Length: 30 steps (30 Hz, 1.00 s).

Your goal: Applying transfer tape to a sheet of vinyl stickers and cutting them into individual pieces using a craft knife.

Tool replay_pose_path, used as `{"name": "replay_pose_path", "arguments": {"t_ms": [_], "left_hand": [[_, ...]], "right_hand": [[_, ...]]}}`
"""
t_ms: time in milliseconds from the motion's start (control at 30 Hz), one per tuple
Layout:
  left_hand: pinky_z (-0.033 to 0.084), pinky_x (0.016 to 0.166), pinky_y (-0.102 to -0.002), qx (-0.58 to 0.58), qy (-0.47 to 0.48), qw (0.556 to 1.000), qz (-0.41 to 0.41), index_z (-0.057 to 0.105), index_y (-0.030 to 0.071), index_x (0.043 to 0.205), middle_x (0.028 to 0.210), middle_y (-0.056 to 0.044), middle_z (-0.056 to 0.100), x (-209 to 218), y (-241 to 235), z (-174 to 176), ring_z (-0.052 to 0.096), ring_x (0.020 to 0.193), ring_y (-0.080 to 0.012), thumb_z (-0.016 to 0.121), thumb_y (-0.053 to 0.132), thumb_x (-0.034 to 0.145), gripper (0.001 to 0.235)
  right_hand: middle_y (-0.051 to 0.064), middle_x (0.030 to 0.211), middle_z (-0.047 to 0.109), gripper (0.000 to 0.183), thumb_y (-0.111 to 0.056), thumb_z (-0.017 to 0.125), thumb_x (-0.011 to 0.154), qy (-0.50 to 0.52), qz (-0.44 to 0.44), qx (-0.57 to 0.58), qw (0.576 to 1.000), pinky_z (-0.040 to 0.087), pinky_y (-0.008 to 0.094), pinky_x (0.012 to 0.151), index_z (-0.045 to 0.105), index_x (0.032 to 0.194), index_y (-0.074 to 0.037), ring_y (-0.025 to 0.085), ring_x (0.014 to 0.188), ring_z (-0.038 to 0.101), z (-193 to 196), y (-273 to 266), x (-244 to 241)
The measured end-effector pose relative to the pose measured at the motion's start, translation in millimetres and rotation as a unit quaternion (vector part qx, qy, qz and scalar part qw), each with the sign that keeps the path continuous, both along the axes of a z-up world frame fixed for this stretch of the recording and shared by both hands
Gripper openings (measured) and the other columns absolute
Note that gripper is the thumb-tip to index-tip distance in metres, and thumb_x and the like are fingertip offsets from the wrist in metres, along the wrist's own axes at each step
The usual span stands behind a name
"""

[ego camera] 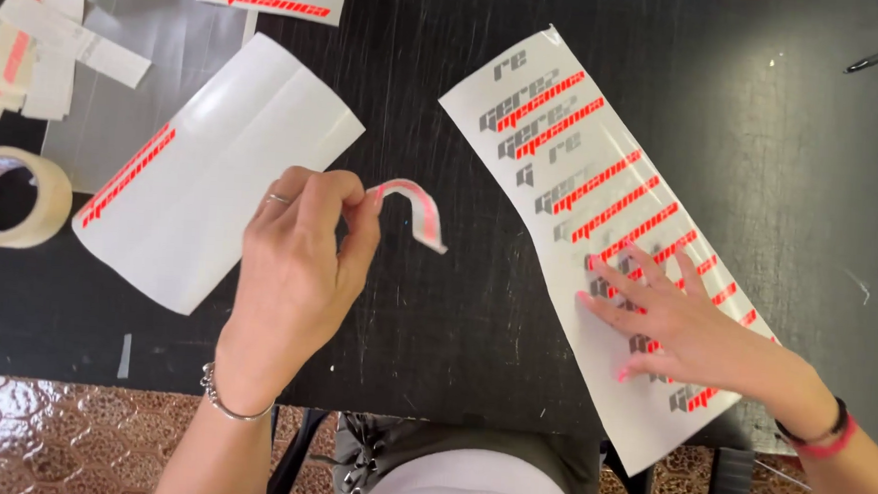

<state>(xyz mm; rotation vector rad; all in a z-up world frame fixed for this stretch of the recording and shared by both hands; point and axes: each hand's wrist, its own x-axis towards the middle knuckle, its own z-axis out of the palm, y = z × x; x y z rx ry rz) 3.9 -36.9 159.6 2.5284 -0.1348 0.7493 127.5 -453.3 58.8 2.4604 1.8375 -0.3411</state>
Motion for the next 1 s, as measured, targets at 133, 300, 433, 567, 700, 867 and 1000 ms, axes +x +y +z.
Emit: {"name": "replay_pose_path", "arguments": {"t_ms": [133,300,433,567,700,867,1000], "left_hand": [[0.045,0.069,-0.041,-0.026,0.007,1.0,-0.012,0.052,0.002,0.098,0.078,-0.007,0.055,1.0,-14.1,-12.0,0.053,0.076,-0.0288,0.069,-0.001,0.105,0.019],[0.045,0.068,-0.042,-0.128,-0.032,0.987,-0.088,0.056,0.0,0.099,0.081,-0.01,0.059,13.4,-58.3,-16.4,0.052,0.073,-0.0281,0.068,-0.001,0.102,0.012],[0.046,0.066,-0.038,-0.209,-0.043,0.972,-0.097,0.053,-0.001,0.099,0.084,-0.011,0.057,15.8,-92.2,-19.5,0.051,0.074,-0.0257,0.066,-0.001,0.102,0.013],[0.054,0.066,-0.035,-0.271,-0.033,0.96,-0.059,0.052,0.003,0.099,0.083,-0.008,0.059,7.0,-104.5,-38.0,0.06,0.073,-0.0252,0.065,-0.001,0.101,0.013],[0.048,0.065,-0.031,-0.364,0.058,0.927,-0.067,0.05,0.007,0.104,0.09,-0.007,0.066,-10.6,-118.6,-58.0,0.063,0.074,-0.0176,0.059,0.007,0.106,0.01],[0.051,0.068,-0.03,-0.38,0.051,0.918,-0.102,0.05,0.005,0.106,0.094,-0.009,0.07,-10.4,-129.9,-71.1,0.066,0.079,-0.0192,0.064,0.002,0.104,0.014],[0.051,0.065,-0.029,-0.365,0.03,0.928,-0.076,0.051,0.004,0.101,0.087,-0.009,0.066,-4.4,-134.7,-63.5,0.063,0.074,-0.0171,0.066,0.004,0.103,0.015]], "right_hand": [[-0.006,0.176,0.023,0.099,-0.071,0.074,0.075,-0.017,0.013,0.042,0.999,0.01,0.07,0.118,0.038,0.16,-0.037,0.04,0.16,0.015,24.4,16.0,-11.2],[0.0,0.141,0.071,0.071,-0.034,0.061,0.089,0.382,-0.462,0.179,0.78,0.053,0.035,0.113,0.045,0.158,-0.025,0.019,0.127,0.072,93.7,88.6,-23.8],[0.017,0.149,0.053,0.107,-0.034,0.071,0.079,0.605,-0.354,0.279,0.656,0.062,0.05,0.103,0.01,0.166,-0.025,0.039,0.14,0.061,69.0,108.1,-15.5],[0.017,0.103,0.064,0.054,-0.017,0.073,0.087,0.567,-0.508,0.297,0.576,0.056,0.036,0.061,0.054,0.136,-0.004,0.031,0.084,0.073,52.2,105.6,-16.8],[0.013,0.082,0.07,0.022,-0.014,0.073,0.095,0.507,-0.52,0.331,0.602,0.052,0.031,0.056,0.064,0.111,-0.004,0.021,0.068,0.064,48.9,87.3,-11.4],[0.012,0.082,0.068,0.021,-0.021,0.069,0.1,0.434,-0.564,0.32,0.626,0.053,0.029,0.058,0.066,0.111,-0.003,0.018,0.072,0.065,58.4,89.9,-6.2],[0.009,0.094,0.067,0.013,-0.016,0.06,0.109,0.464,-0.529,0.366,0.609,0.056,0.026,0.063,0.063,0.112,-0.004,0.015,0.087,0.065,47.2,77.3,14.4]]}}
